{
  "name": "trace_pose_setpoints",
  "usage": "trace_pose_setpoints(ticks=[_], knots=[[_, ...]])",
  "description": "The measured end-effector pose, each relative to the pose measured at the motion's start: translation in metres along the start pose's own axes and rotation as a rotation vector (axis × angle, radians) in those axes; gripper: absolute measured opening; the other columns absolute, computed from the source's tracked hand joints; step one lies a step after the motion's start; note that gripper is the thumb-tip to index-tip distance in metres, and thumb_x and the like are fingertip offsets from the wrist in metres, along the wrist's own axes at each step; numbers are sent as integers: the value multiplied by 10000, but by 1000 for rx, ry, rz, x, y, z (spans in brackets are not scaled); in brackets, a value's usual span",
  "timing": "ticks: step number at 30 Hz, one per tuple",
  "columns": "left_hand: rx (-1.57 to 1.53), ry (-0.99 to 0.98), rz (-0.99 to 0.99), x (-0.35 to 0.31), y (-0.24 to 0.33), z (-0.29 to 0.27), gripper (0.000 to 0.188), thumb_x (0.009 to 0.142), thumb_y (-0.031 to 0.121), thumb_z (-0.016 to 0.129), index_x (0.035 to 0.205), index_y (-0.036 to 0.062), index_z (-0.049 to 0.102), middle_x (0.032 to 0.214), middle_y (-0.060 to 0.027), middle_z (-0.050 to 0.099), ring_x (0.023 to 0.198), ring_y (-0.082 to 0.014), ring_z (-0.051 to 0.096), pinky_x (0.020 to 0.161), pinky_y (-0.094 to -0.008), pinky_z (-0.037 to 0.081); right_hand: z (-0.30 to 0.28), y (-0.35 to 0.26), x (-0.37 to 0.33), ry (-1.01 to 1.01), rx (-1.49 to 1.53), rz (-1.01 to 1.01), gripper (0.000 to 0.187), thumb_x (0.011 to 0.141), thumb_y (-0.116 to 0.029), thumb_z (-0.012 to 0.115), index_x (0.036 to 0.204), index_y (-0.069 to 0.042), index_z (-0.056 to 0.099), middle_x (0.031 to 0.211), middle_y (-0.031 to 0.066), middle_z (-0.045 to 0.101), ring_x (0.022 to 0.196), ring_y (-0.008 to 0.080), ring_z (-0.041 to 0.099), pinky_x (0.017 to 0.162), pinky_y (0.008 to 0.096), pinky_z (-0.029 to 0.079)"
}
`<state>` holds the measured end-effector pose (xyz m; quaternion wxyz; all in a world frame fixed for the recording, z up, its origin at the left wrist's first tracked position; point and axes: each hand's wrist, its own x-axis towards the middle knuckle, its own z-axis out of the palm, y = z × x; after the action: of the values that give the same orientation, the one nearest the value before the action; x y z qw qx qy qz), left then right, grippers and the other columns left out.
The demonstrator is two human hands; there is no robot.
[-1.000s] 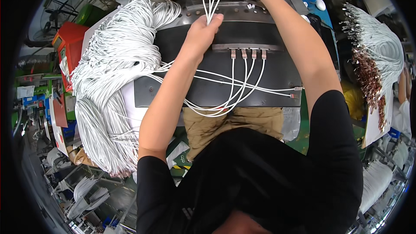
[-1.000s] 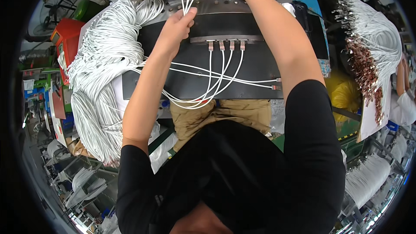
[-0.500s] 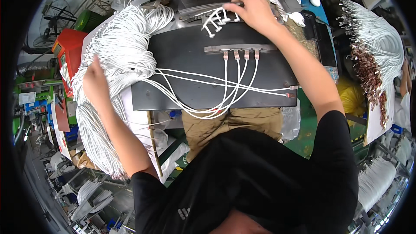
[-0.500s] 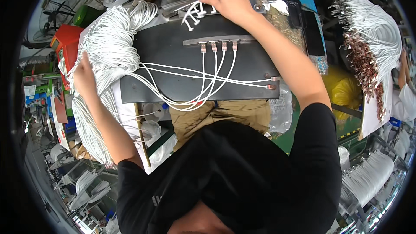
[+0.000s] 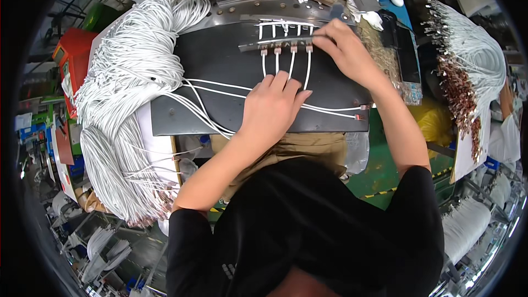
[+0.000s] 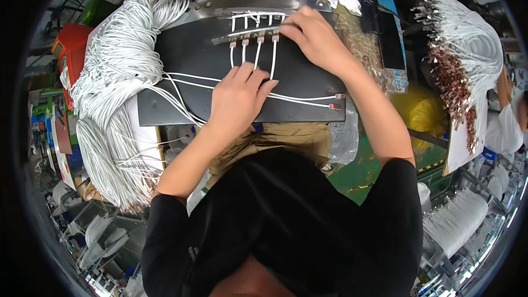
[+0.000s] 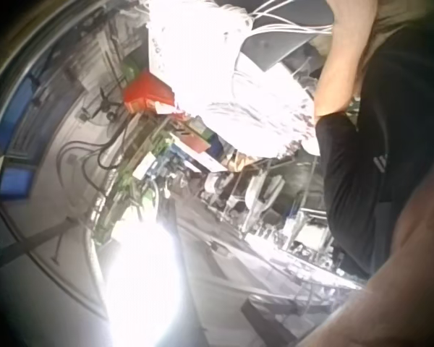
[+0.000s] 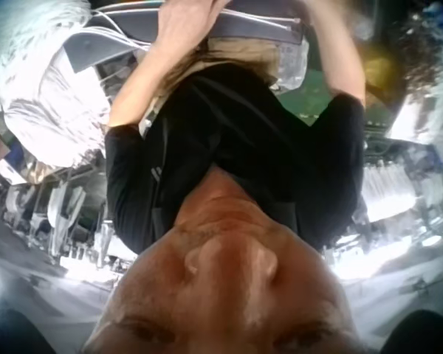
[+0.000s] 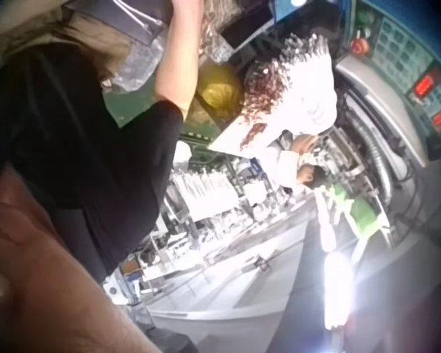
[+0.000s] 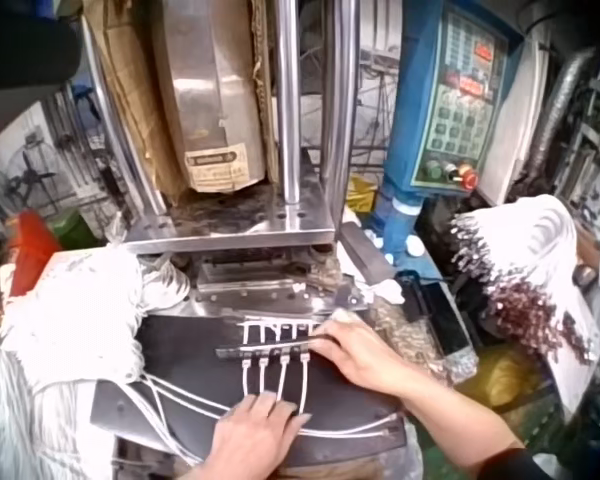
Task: Organizing and inserting individual wires into a processing machine for assembly.
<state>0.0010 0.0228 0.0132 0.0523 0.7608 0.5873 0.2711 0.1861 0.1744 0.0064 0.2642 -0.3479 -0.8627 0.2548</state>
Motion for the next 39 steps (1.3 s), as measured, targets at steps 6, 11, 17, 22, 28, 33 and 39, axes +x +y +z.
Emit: trace_pose_setpoints(ticks=[6,11,17,22,28,33,39], knots=[[69,41,7,14,-31,1,172,872,158,707,782,42,617,766,-94,556,724,-279,591,634,-390,503,34,35,97,239,30,-83,281,957,-232,609,1120,-15,681,1050,161,636,996,318,615,892,373,464],[154,208,90,90,-81,7,197,888,203,674,771,45,658,766,-115,619,750,-286,644,662,-383,539,40,42,189,551,-85,-96,221,939,-255,648,950,-35,667,940,101,670,836,229,636,735,390,516],[127,213,32,123,-104,17,273,897,255,630,765,25,692,729,-141,673,733,-328,685,688,-422,564,53,151,237,617,-430,20,240,968,-193,586,1105,1,625,968,105,676,848,273,655,772,385,503],[61,49,-169,131,-123,3,349,952,342,558,842,47,708,821,-145,697,752,-351,675,738,-494,535,67,155,246,291,-387,-194,265,986,-197,547,1149,6,598,1047,148,670,924,287,655,819,393,499],[27,30,-270,129,-136,-8,320,960,336,537,988,66,707,933,-173,706,900,-355,677,839,-481,531,73,60,186,160,-89,-187,353,1012,-250,489,1236,5,584,1230,224,623,1122,328,597,987,422,445],[296,293,-153,137,-152,6,295,946,269,543,1083,56,696,1017,-177,705,1011,-362,661,871,-493,514,63,10,143,201,-205,-542,486,1016,-347,462,1319,23,551,1346,237,564,1269,368,501,1132,445,322],[583,393,34,138,-167,23,396,896,200,553,1248,29,614,1145,-200,664,1118,-372,615,1002,-489,438,66,-4,141,156,-565,-292,584,999,-406,470,1326,73,532,1353,234,561,1316,360,479,1155,454,303]])
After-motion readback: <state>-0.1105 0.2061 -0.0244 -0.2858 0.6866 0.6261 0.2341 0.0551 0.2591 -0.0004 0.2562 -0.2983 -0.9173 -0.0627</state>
